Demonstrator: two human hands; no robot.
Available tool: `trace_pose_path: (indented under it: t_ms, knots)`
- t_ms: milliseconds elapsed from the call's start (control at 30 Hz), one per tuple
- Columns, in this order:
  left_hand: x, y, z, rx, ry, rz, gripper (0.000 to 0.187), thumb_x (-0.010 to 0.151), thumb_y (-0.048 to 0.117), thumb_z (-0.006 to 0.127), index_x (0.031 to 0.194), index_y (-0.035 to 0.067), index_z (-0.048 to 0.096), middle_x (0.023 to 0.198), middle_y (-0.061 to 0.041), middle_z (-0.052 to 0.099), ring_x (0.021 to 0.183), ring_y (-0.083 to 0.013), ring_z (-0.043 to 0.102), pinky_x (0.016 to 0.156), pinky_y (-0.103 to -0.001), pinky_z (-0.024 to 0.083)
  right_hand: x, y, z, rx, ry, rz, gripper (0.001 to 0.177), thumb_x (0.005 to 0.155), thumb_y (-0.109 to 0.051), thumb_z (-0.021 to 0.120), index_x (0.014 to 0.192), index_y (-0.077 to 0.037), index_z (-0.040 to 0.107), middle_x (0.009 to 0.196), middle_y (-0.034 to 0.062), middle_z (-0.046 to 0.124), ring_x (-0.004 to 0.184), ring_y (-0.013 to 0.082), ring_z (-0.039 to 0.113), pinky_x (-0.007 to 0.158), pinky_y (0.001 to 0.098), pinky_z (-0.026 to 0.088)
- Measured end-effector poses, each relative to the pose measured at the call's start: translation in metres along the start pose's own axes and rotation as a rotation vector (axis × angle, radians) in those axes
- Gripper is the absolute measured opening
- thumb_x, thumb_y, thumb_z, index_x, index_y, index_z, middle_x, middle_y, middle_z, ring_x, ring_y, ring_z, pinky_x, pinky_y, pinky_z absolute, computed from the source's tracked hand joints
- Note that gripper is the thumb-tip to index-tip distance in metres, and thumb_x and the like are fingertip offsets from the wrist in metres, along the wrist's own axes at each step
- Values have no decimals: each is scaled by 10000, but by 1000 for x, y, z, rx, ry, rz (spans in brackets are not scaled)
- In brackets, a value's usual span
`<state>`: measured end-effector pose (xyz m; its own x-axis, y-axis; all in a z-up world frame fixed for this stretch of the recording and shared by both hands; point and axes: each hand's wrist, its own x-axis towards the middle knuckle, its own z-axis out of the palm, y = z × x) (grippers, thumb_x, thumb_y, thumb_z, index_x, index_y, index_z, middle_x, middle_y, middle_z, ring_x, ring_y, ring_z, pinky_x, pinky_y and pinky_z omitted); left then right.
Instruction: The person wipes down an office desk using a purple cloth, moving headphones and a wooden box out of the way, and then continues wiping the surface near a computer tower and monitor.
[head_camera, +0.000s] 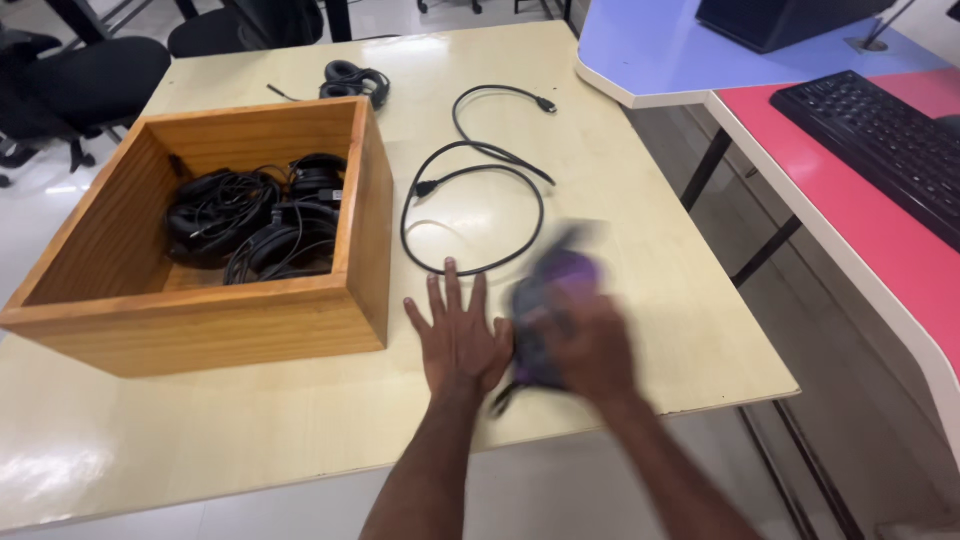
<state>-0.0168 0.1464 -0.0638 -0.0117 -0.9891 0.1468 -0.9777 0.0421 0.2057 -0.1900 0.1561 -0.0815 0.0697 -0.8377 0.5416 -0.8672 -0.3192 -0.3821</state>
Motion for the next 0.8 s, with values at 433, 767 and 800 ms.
trace_pose_path:
  t_ms: [433, 767, 800]
  knots:
    - [-2, 4, -7, -52, 69, -49, 666, 866, 375, 499, 1458, 80, 427, 1556, -189, 348, 1480, -422, 212, 1165, -687, 104, 43, 108, -38, -363, 132, 516, 533, 876, -484, 756, 1246, -103, 711, 1235, 229, 601, 1175, 433, 554, 935, 559, 460]
    - [3, 0, -8, -97, 178, -22, 366, 966, 293, 506, 1275, 103, 552, 1262, -154, 502, 1264, -370, 397, 1101, -660, 214, 158, 10, 2, -79, -185, 383, 827, 737, -429, 790, 1472, -134, 551, 1229, 183, 621, 1190, 365, 590, 1004, 475, 484]
    - [5, 0, -10, -109, 177, -18, 332, 970, 280, 509, 1246, 103, 564, 1245, -148, 506, 1251, -366, 401, 1097, -660, 214, 163, 6, 2, -104, -271, 408, 787, 732, -442, 786, 1443, -172, 584, 1258, 173, 606, 1216, 355, 581, 1031, 466, 476]
